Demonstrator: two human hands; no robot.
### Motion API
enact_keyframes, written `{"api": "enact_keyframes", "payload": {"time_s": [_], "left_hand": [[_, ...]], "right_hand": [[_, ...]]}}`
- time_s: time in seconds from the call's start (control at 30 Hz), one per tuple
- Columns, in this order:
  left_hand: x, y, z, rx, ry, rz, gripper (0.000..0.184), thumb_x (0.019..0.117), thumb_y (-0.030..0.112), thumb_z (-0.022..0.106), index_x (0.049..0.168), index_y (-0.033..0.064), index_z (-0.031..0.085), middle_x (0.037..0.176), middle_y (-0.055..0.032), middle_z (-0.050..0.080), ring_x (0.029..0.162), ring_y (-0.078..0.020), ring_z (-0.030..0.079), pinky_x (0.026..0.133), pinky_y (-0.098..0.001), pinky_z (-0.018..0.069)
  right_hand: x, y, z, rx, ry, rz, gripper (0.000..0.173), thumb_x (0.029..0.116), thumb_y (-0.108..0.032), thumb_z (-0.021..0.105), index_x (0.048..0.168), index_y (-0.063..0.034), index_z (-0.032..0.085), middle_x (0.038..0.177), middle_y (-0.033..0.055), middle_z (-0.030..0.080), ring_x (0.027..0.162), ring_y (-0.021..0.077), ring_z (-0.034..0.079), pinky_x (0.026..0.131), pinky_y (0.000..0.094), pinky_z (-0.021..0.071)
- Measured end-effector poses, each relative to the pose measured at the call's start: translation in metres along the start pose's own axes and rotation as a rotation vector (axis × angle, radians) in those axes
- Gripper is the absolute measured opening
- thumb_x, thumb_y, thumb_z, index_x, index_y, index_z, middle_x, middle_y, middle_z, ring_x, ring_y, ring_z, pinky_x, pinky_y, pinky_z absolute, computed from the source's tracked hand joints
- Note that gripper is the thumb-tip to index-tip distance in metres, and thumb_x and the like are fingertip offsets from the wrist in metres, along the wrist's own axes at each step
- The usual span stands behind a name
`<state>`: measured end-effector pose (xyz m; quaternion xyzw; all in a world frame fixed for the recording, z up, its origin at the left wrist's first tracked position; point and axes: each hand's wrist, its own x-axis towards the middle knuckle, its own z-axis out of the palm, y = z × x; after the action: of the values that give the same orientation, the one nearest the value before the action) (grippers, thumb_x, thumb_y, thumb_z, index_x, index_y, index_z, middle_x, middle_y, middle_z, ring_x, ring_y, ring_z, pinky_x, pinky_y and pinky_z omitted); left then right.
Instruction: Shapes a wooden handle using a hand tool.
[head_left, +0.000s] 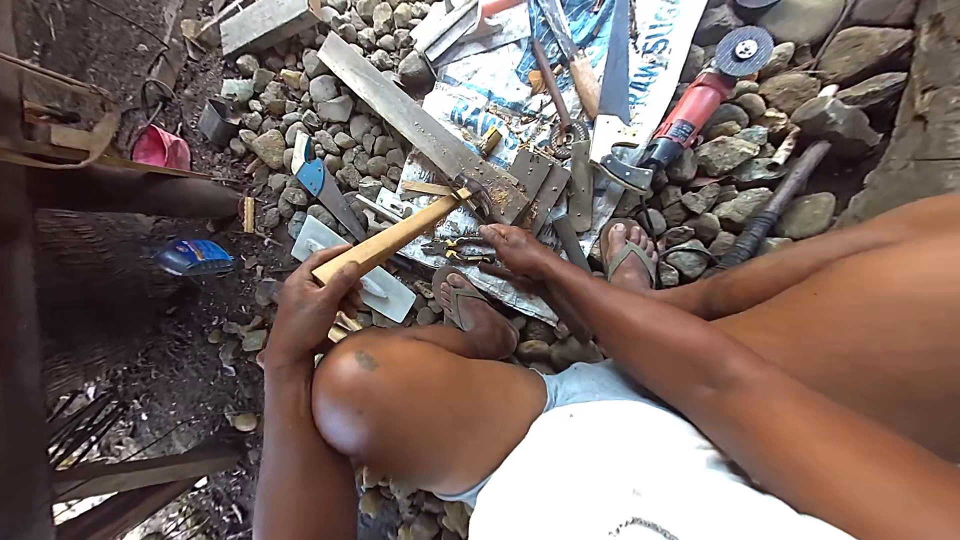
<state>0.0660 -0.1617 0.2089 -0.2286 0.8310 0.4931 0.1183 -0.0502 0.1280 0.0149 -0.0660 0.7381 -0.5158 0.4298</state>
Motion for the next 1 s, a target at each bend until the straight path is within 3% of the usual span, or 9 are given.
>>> {"api": "enact_keyframes", "payload": {"time_s": [0.03, 0.07, 0.23, 0.33, 0.43, 0.53, 0.7, 0.93, 1.0], "left_hand": [[-0.001, -0.001, 0.000, -0.024, 0.000, -0.015, 0.036, 0.1070, 0.035, 0.055, 0.139, 0.0202, 0.059, 0.088, -0.0092, 0.071, 0.062, -0.0173, 0.068, 0.055, -0.0314, 0.0597], [-0.002, -0.001, -0.001, -0.038, -0.003, -0.027, 0.036, 0.1089, 0.036, 0.050, 0.140, 0.0197, 0.058, 0.092, -0.0105, 0.072, 0.064, -0.0189, 0.070, 0.057, -0.0327, 0.0609], [-0.003, -0.026, -0.002, -0.131, 0.015, -0.021, 0.032, 0.1073, 0.021, 0.053, 0.139, 0.0172, 0.058, 0.109, -0.0122, 0.074, 0.077, -0.0235, 0.075, 0.068, -0.0384, 0.0652], [-0.004, -0.049, 0.009, -0.182, 0.073, 0.028, 0.030, 0.1033, 0.016, 0.059, 0.133, 0.0119, 0.061, 0.102, -0.0112, 0.075, 0.075, -0.0223, 0.075, 0.068, -0.0385, 0.0663], [-0.007, -0.056, 0.019, -0.285, 0.131, 0.025, 0.030, 0.1007, 0.011, 0.064, 0.131, 0.0105, 0.061, 0.097, -0.0095, 0.075, 0.070, -0.0191, 0.074, 0.064, -0.0338, 0.0652], [-0.008, -0.055, 0.015, -0.225, 0.114, 0.073, 0.035, 0.0985, 0.012, 0.069, 0.133, 0.0143, 0.062, 0.097, -0.0078, 0.075, 0.069, -0.0174, 0.074, 0.064, -0.0320, 0.0646], [-0.008, -0.055, 0.012, -0.163, 0.092, 0.088, 0.033, 0.1008, 0.013, 0.066, 0.134, 0.0152, 0.061, 0.093, -0.0091, 0.074, 0.065, -0.0194, 0.072, 0.059, -0.0337, 0.0640], [-0.005, -0.057, 0.012, -0.141, 0.085, 0.107, 0.031, 0.1003, 0.014, 0.067, 0.131, 0.0143, 0.061, 0.091, -0.0065, 0.074, 0.064, -0.0161, 0.072, 0.059, -0.0306, 0.0632], [-0.007, -0.056, 0.012, -0.150, 0.088, 0.097, 0.032, 0.0999, 0.013, 0.067, 0.132, 0.0147, 0.062, 0.092, -0.0069, 0.074, 0.064, -0.0161, 0.072, 0.059, -0.0311, 0.0633]], "right_hand": [[0.001, -0.004, 0.002, 0.044, -0.026, 0.019, 0.058, 0.1114, -0.054, 0.029, 0.138, -0.0126, 0.060, 0.098, 0.0138, 0.070, 0.074, 0.0247, 0.065, 0.068, 0.0454, 0.0554], [0.003, -0.007, 0.002, 0.117, -0.070, 0.059, 0.059, 0.1114, -0.055, 0.028, 0.142, -0.0145, 0.059, 0.096, 0.0124, 0.070, 0.067, 0.0226, 0.064, 0.061, 0.0412, 0.0557], [0.007, -0.024, -0.005, 0.123, -0.011, 0.103, 0.048, 0.1133, -0.045, 0.033, 0.127, -0.0060, 0.057, 0.081, 0.0111, 0.072, 0.053, 0.0200, 0.064, 0.052, 0.0371, 0.0565], [0.022, -0.028, -0.013, -0.249, 0.083, 0.061, 0.047, 0.1127, -0.043, 0.036, 0.125, -0.0059, 0.062, 0.083, 0.0134, 0.071, 0.065, 0.0274, 0.069, 0.064, 0.0491, 0.0595], [0.038, -0.032, -0.019, -0.528, 0.119, 0.060, 0.045, 0.1115, -0.040, 0.040, 0.121, -0.0049, 0.065, 0.102, 0.0226, 0.070, 0.098, 0.0411, 0.070, 0.087, 0.0647, 0.0527], [0.045, -0.040, -0.020, -0.650, 0.158, 0.095, 0.045, 0.1116, -0.038, 0.039, 0.123, -0.0043, 0.065, 0.110, 0.0249, 0.070, 0.108, 0.0445, 0.067, 0.090, 0.0668, 0.0513], [0.036, -0.056, -0.001, -0.699, 0.137, 0.034, 0.037, 0.1104, -0.033, 0.043, 0.122, -0.0052, 0.065, 0.105, 0.0224, 0.070, 0.103, 0.0416, 0.069, 0.088, 0.0638, 0.0535], [-0.033, -0.086, 0.056, -0.656, -0.036, -0.467, 0.024, 0.1092, -0.031, 0.052, 0.112, -0.0111, 0.066, 0.074, 0.0078, 0.066, 0.067, 0.0261, 0.067, 0.061, 0.0501, 0.0566], [-0.025, -0.084, 0.045, -0.651, -0.024, -0.406, 0.027, 0.1094, -0.029, 0.051, 0.122, -0.0109, 0.067, 0.084, 0.0130, 0.071, 0.076, 0.0319, 0.071, 0.070, 0.0561, 0.0580]]}}
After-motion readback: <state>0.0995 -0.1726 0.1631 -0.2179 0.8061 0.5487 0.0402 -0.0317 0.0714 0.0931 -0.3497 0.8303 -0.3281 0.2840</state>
